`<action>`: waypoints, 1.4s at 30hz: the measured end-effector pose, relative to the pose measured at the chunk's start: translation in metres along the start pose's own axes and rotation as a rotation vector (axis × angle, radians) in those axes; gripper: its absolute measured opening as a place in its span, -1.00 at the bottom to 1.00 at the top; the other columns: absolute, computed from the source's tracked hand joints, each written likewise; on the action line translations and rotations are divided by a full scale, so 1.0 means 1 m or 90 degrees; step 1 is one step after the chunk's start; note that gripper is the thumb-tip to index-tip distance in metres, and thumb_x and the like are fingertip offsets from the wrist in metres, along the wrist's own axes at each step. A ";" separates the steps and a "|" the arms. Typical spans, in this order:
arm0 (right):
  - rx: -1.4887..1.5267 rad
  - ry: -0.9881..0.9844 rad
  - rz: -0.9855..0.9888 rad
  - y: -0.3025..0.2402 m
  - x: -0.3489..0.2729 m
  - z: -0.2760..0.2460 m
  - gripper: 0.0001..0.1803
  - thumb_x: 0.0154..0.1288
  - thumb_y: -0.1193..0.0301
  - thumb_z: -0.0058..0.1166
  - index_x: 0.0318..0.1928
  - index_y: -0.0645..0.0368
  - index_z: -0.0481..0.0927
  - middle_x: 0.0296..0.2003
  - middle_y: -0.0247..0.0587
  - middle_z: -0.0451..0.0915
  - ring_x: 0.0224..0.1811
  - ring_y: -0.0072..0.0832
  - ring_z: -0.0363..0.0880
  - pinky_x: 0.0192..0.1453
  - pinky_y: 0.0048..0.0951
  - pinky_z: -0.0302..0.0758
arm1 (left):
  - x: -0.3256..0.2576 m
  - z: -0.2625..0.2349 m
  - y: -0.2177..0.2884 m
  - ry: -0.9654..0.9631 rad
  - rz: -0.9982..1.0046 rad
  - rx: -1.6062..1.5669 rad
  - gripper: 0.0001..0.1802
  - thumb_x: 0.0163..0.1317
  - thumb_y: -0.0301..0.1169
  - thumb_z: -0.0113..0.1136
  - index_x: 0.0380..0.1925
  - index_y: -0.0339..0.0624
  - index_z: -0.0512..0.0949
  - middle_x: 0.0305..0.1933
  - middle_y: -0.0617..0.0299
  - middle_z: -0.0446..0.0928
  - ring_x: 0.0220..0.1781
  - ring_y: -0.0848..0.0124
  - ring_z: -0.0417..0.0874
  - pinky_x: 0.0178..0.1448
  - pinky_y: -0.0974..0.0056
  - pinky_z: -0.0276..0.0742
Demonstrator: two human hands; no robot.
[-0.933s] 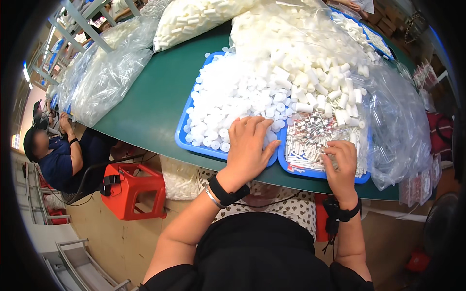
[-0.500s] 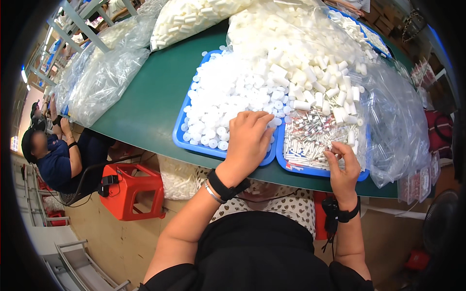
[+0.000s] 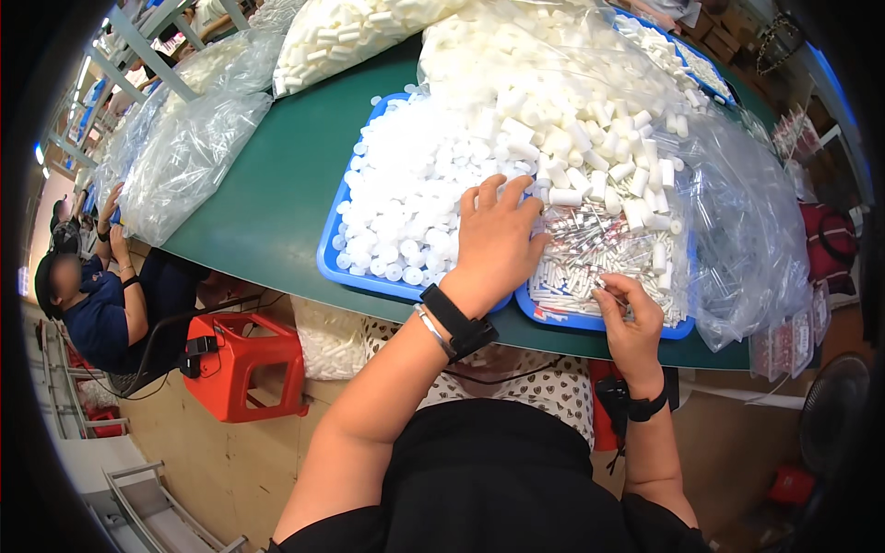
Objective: The person sits at a green table and repeatedly picks up small white plastic caps and thin white sticks. They insert the sticks into the caps by hand, one at a time, and place the assembled units into a blue tray. The process is continuous and repetitive throughout the clip.
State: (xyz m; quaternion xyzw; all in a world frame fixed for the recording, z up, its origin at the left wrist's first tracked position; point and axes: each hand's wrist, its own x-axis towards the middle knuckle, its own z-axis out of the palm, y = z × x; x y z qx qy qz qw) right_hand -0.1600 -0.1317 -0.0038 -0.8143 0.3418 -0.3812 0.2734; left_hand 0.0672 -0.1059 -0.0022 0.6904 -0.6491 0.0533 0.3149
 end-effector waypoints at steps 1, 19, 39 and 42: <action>-0.003 -0.002 0.002 0.000 0.000 -0.001 -0.77 0.24 0.55 0.28 -0.09 0.25 0.62 -0.35 -0.20 0.68 -0.40 -0.53 0.64 -0.41 -0.56 0.45 | -0.002 -0.001 -0.001 0.004 -0.009 -0.004 -0.66 0.08 -0.28 0.36 -0.13 -0.09 0.62 0.20 0.16 0.47 0.30 0.02 0.33 0.34 -0.03 0.18; 0.168 0.012 0.118 -0.014 0.000 0.007 -0.76 0.36 0.57 0.14 0.01 0.33 0.56 -0.32 -0.11 0.70 -0.46 -0.57 0.63 -0.37 -0.58 0.54 | -0.013 -0.031 -0.029 0.163 -0.247 -0.409 -0.82 0.22 -0.47 0.27 -0.16 -0.15 0.70 -0.14 0.23 0.64 -0.15 0.39 0.51 -0.06 0.34 0.43; -0.012 -0.226 -0.020 -0.056 -0.024 0.019 -0.88 0.32 0.53 0.13 -0.15 0.28 0.57 -0.40 -0.09 0.64 -0.44 -0.17 0.63 -0.36 -0.28 0.50 | -0.119 -0.039 0.035 -0.132 -0.754 -1.481 -0.61 0.47 -0.11 0.04 -0.02 -0.25 0.46 -0.28 0.37 0.44 -0.32 0.63 0.39 -0.24 0.51 0.38; -0.028 -0.196 -0.080 -0.057 -0.024 0.021 -0.91 0.27 0.55 0.17 -0.23 0.28 0.58 -0.43 -0.12 0.64 -0.48 -0.21 0.62 -0.39 -0.30 0.50 | -0.114 -0.040 0.037 -0.153 -0.795 -1.543 -0.56 0.48 0.00 -0.07 -0.09 -0.20 0.42 -0.38 0.37 0.30 -0.42 0.60 0.20 -0.35 0.51 0.26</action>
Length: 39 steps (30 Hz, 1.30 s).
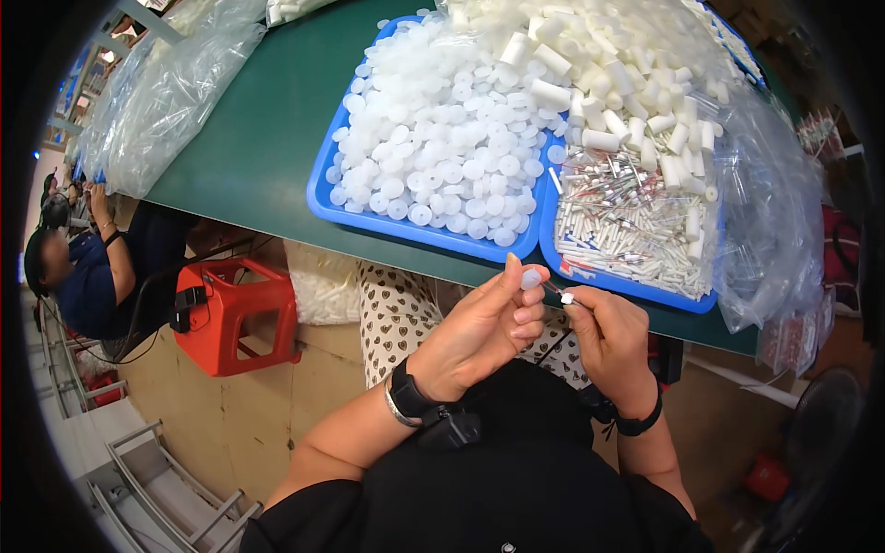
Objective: The person sits at a green table and repeatedly picks up small white plastic caps and thin white sticks. They insert the sticks into the caps by hand, one at a time, and place the assembled units into a blue tray. The process is continuous and repetitive throughout the clip.
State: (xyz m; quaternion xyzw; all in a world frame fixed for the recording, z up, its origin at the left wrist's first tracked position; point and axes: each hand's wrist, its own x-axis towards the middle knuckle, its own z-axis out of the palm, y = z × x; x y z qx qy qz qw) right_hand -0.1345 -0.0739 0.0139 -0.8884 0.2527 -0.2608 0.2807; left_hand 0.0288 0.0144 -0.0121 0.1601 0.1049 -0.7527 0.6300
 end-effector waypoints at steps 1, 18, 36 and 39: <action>-0.006 0.002 -0.008 0.000 0.001 0.000 -0.91 0.26 0.55 0.18 -0.24 0.27 0.58 -0.43 -0.13 0.64 -0.48 -0.21 0.62 -0.39 -0.30 0.49 | 0.001 0.000 0.000 -0.005 0.002 -0.011 -0.56 0.49 0.00 -0.08 -0.09 -0.20 0.42 -0.38 0.37 0.31 -0.43 0.60 0.20 -0.35 0.51 0.26; -0.041 0.004 -0.015 -0.001 -0.001 -0.001 -0.93 0.23 0.53 0.22 -0.31 0.23 0.59 -0.54 -0.20 0.58 -0.56 -0.29 0.54 -0.46 -0.34 0.37 | 0.003 -0.004 -0.003 -0.008 0.024 0.001 -0.58 0.48 0.01 -0.07 -0.11 -0.16 0.40 -0.37 0.37 0.34 -0.44 0.60 0.24 -0.34 0.51 0.27; -0.140 -0.001 -0.082 -0.009 0.002 -0.005 -0.93 0.22 0.54 0.22 -0.32 0.21 0.57 -0.58 -0.22 0.54 -0.61 -0.33 0.49 -0.51 -0.38 0.30 | 0.003 -0.006 -0.015 0.022 0.083 0.209 -0.72 0.42 -0.22 0.16 -0.07 -0.20 0.53 -0.33 0.34 0.51 -0.34 0.58 0.46 -0.22 0.44 0.42; -0.015 0.002 0.014 -0.006 -0.002 0.002 -0.94 0.25 0.55 0.20 -0.32 0.23 0.57 -0.60 -0.18 0.52 -0.62 -0.29 0.48 -0.53 -0.40 0.31 | 0.004 -0.009 -0.017 0.007 0.082 0.208 -0.71 0.43 -0.23 0.15 -0.05 -0.21 0.54 -0.32 0.33 0.52 -0.33 0.56 0.47 -0.21 0.41 0.43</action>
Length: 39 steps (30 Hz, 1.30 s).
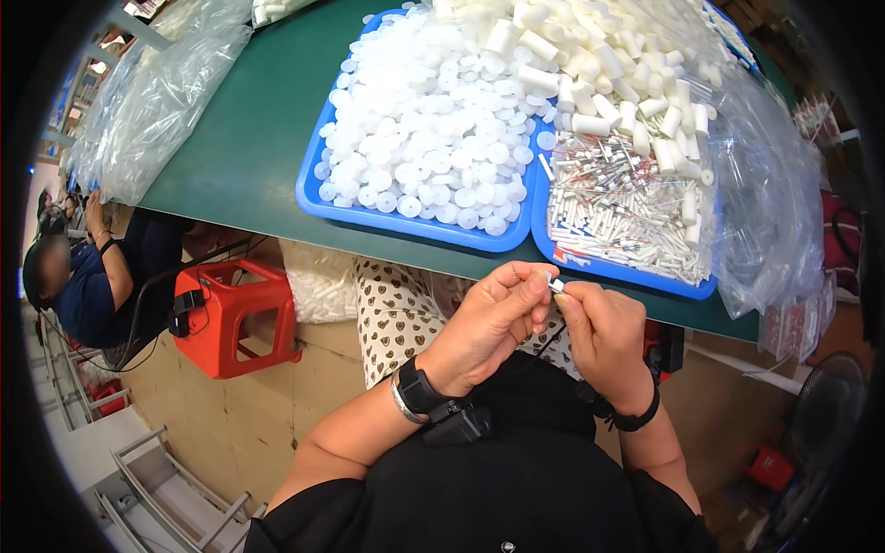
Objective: The person sits at a green table and repeatedly picks up small white plastic caps and thin white sticks. They insert the sticks into the caps by hand, one at a time, and place the assembled units into a blue tray. The process is continuous and repetitive throughout the clip.
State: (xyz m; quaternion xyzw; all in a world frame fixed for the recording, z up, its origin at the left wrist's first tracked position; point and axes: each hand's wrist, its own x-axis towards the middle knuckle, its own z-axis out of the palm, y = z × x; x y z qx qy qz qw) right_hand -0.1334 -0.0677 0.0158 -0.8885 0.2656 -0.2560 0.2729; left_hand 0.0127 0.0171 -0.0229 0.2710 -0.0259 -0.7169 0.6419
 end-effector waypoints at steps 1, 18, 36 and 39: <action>0.084 -0.009 0.068 0.001 -0.003 0.004 -0.91 0.35 0.51 0.13 -0.30 0.27 0.57 -0.63 -0.25 0.50 -0.65 -0.45 0.45 -0.54 -0.48 0.30 | 0.000 0.000 -0.001 0.000 -0.002 -0.002 -0.72 0.43 -0.23 0.15 -0.04 -0.21 0.54 -0.31 0.33 0.52 -0.33 0.56 0.47 -0.21 0.42 0.44; 0.174 -0.048 0.163 -0.005 0.009 -0.003 -0.88 0.36 0.45 0.14 -0.27 0.26 0.60 -0.54 -0.10 0.62 -0.56 -0.21 0.63 -0.49 -0.36 0.49 | 0.003 -0.002 0.002 0.029 0.043 0.029 -0.67 0.44 -0.25 0.13 0.00 -0.28 0.53 -0.35 0.34 0.50 -0.34 0.57 0.50 -0.23 0.41 0.47; -0.254 0.033 -0.073 0.040 0.100 0.023 -0.83 0.29 0.47 0.12 -0.44 0.21 0.45 -0.46 -0.08 0.53 -0.43 -0.14 0.60 -0.39 -0.21 0.53 | -0.005 0.008 0.018 0.059 0.104 0.043 -0.55 0.48 -0.06 0.01 0.03 -0.26 0.48 -0.20 0.20 0.56 -0.17 0.42 0.64 0.00 0.29 0.63; -0.285 0.006 -0.052 0.036 0.096 0.019 -0.89 0.28 0.48 0.13 -0.38 0.21 0.50 -0.44 -0.10 0.54 -0.42 -0.14 0.61 -0.38 -0.22 0.54 | -0.003 0.006 0.020 0.053 0.127 0.028 -0.57 0.49 -0.10 0.01 0.05 -0.27 0.47 -0.14 0.16 0.58 -0.10 0.38 0.67 0.04 0.28 0.63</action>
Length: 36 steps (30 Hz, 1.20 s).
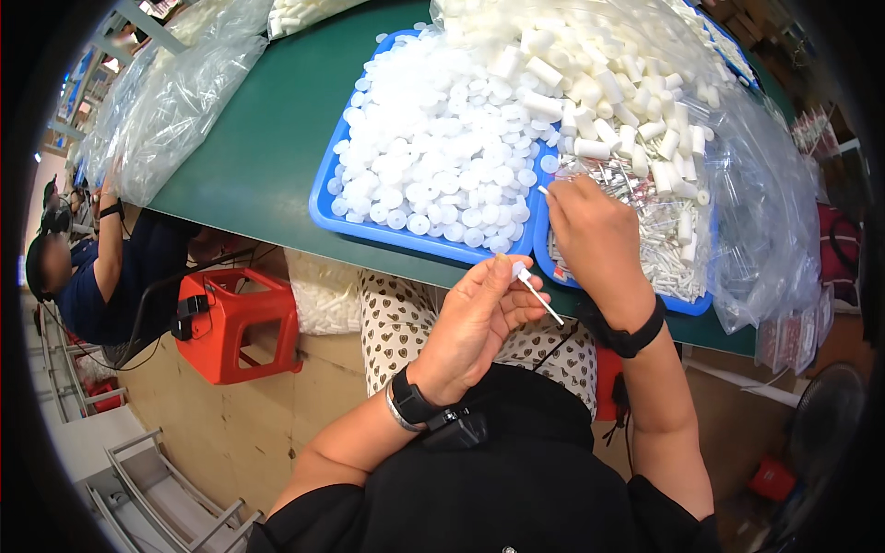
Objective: The person sits at a green table and repeatedly picks up small white plastic caps and thin white sticks. They insert the sticks into the caps by hand, one at a time, and place the assembled units into a blue tray. The process is continuous and repetitive throughout the clip.
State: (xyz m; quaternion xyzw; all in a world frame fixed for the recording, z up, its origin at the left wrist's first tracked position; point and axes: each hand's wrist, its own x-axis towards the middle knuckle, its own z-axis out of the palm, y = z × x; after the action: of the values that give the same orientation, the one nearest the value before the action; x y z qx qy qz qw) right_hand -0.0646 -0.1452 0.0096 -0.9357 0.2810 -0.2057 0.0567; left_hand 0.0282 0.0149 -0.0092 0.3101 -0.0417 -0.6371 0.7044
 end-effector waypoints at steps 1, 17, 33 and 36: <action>0.044 0.046 -0.008 0.000 -0.001 -0.003 -0.91 0.27 0.49 0.14 -0.36 0.21 0.51 -0.43 -0.11 0.55 -0.43 -0.15 0.61 -0.38 -0.22 0.54 | 0.000 0.002 0.001 0.015 0.000 0.002 -0.57 0.49 -0.11 0.01 0.06 -0.27 0.46 -0.11 0.13 0.59 -0.07 0.36 0.67 0.05 0.27 0.63; 0.391 0.005 0.088 -0.012 -0.074 -0.031 -0.86 0.26 0.65 0.17 -0.17 0.32 0.55 -0.34 -0.06 0.61 -0.40 -0.28 0.64 -0.33 -0.37 0.54 | 0.005 0.008 0.002 0.066 0.059 -0.018 -0.70 0.48 -0.30 0.05 0.07 -0.24 0.43 0.03 0.01 0.58 0.10 0.23 0.66 0.18 0.23 0.65; 0.977 -0.262 0.427 -0.012 -0.073 -0.042 -0.82 0.46 0.52 0.02 0.00 0.34 0.50 -0.33 -0.15 0.67 -0.41 -0.49 0.69 -0.32 -0.50 0.64 | -0.002 0.014 -0.010 0.031 -0.031 0.082 -0.57 0.42 -0.30 0.16 0.17 -0.36 0.48 0.00 0.18 0.60 -0.04 0.53 0.60 0.09 0.39 0.54; 0.869 -0.209 0.366 -0.019 -0.079 -0.039 -0.78 0.48 0.52 -0.02 0.07 0.30 0.45 -0.35 -0.13 0.70 -0.40 -0.50 0.70 -0.32 -0.53 0.63 | -0.004 0.013 -0.010 0.026 -0.030 0.107 -0.60 0.43 -0.30 0.16 0.14 -0.36 0.49 -0.04 0.22 0.60 -0.08 0.53 0.61 0.06 0.40 0.55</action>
State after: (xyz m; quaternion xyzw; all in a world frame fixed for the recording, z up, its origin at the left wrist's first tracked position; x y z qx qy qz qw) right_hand -0.1308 -0.0856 0.0212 -0.6014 0.3123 -0.1689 0.7157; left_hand 0.0130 0.0133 -0.0018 0.3816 -0.0736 -0.6412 0.6616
